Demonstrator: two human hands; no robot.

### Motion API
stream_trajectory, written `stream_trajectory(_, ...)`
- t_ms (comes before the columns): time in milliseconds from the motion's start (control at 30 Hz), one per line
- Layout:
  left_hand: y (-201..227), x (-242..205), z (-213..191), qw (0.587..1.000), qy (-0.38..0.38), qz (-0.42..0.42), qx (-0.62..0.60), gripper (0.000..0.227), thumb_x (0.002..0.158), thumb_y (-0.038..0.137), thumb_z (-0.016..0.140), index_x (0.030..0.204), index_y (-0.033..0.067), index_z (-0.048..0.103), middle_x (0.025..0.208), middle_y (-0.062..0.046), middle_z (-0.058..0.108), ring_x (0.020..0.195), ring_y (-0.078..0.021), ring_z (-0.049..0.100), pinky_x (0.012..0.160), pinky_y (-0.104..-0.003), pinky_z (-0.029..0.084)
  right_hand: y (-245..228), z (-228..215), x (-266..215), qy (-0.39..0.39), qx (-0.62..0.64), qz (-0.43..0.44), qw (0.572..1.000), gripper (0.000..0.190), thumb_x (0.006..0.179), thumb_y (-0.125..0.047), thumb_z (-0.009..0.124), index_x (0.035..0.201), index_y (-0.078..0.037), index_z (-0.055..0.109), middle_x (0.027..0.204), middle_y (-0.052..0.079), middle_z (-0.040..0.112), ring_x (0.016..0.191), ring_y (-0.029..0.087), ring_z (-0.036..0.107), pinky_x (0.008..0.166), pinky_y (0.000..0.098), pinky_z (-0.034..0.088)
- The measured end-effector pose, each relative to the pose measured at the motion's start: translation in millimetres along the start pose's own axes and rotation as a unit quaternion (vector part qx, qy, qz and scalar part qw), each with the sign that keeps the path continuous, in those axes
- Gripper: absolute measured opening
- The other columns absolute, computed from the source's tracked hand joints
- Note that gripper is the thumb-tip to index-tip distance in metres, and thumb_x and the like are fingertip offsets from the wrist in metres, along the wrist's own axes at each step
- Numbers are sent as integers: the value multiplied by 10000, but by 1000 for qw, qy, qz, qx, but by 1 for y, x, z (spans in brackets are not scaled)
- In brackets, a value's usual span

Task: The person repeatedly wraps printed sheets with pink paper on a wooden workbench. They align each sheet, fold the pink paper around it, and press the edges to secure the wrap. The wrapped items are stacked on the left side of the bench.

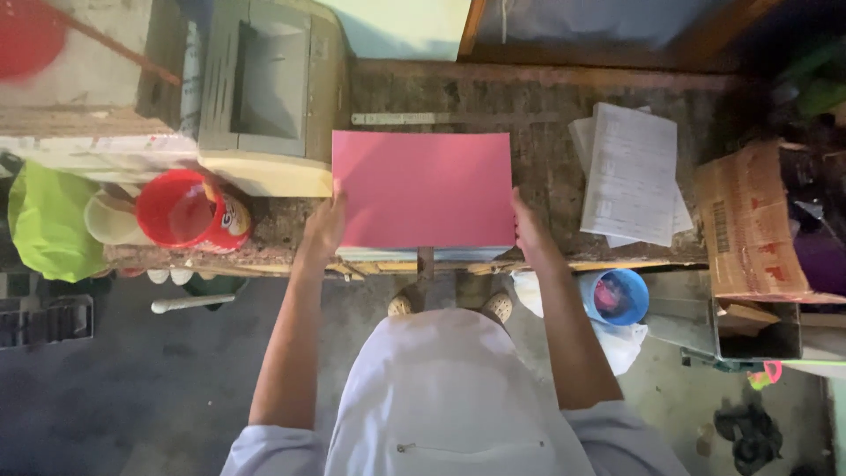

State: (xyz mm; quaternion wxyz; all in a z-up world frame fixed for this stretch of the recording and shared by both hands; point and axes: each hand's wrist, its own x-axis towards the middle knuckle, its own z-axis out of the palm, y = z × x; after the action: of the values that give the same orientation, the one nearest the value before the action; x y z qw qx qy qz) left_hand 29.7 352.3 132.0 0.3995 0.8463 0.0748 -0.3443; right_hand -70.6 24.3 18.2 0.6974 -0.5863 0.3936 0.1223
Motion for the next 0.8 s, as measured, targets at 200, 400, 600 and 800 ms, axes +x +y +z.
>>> stream_trajectory(200,4,-8,-7,1000,-3,2,6,811,1036,580,239,1582,-18,287,1613,-260,322,1511,-409,274,1213,-581,248,-40,20,-56,-30,-1,-10,1000,1033,880,-855,370,1627,-154,234,1681,181,201,1510,418,241,1168,496,205)
stream_trajectory(400,-53,81,12,673,242,641,279,427,1037,314,623,1429,146,616,1456,-104,597,1399,-269,497,1129,-461,406,-4,21,-81,257,-196,-284,903,372,1005,-475,701,1126,-123,681,1021,126,699,998,287,680,880,425,482)
stream_trajectory(600,54,49,28,533,-99,477,692,1133,704,557,841,1606,448,164,1714,50,95,1566,-160,175,1293,-467,172,65,66,-78,10,-238,-76,968,333,947,-486,718,1032,-165,742,779,50,761,545,174,722,553,295,558)
stream_trajectory(800,57,87,82,270,-115,499,815,1421,542,899,754,1544,505,-173,1721,35,-47,1587,-182,18,1289,-526,103,93,100,-56,-66,-134,-23,989,732,941,-563,689,1332,44,567,909,177,755,644,232,748,487,275,527)
